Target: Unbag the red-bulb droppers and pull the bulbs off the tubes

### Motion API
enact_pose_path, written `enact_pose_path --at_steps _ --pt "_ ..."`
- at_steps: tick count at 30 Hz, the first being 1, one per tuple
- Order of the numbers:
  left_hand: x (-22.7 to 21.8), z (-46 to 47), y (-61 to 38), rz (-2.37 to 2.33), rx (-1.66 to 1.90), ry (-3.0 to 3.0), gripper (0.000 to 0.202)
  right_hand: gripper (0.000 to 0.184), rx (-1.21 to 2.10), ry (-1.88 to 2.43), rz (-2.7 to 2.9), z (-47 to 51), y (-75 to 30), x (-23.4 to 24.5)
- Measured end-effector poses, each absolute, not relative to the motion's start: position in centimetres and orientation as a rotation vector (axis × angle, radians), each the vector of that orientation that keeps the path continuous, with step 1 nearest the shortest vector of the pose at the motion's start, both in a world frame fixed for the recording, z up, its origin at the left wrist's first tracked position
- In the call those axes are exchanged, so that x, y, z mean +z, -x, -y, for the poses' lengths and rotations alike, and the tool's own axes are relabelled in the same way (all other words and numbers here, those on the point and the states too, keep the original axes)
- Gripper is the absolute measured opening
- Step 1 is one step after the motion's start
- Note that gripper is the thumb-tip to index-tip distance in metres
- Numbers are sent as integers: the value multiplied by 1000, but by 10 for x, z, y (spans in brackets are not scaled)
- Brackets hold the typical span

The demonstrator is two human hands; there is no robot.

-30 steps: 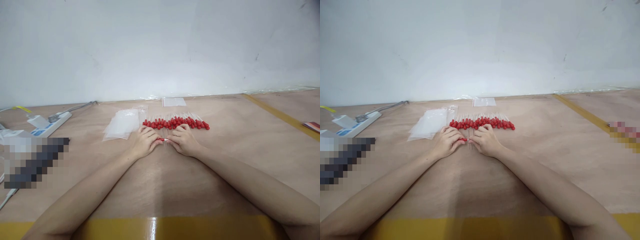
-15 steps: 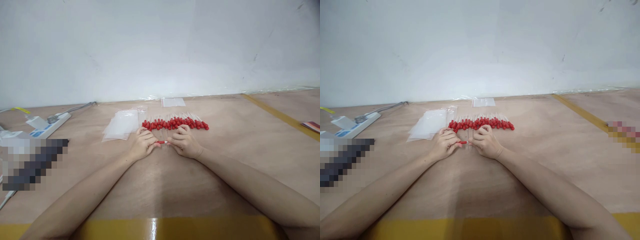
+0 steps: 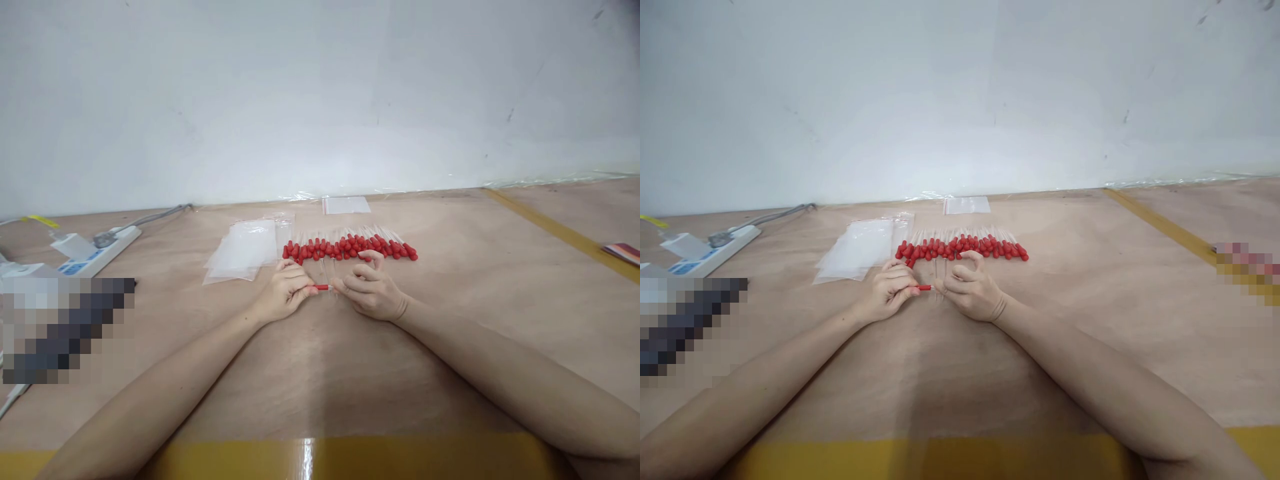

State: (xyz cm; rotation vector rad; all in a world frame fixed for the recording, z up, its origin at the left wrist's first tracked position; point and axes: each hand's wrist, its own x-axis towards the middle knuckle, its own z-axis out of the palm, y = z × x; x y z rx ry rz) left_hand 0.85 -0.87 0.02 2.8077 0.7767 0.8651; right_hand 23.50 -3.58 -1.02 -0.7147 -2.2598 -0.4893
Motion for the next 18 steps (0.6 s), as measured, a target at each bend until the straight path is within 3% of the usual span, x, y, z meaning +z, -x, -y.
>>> enact_pose_path --at_steps 11,18 --pt "5 11 -10 -721 820 -2746 39 23 -356 781 2266 39 -234 -14" --pt "1 7 -9 -692 879 -2866 35 17 -433 808 2244 39 -229 -7"
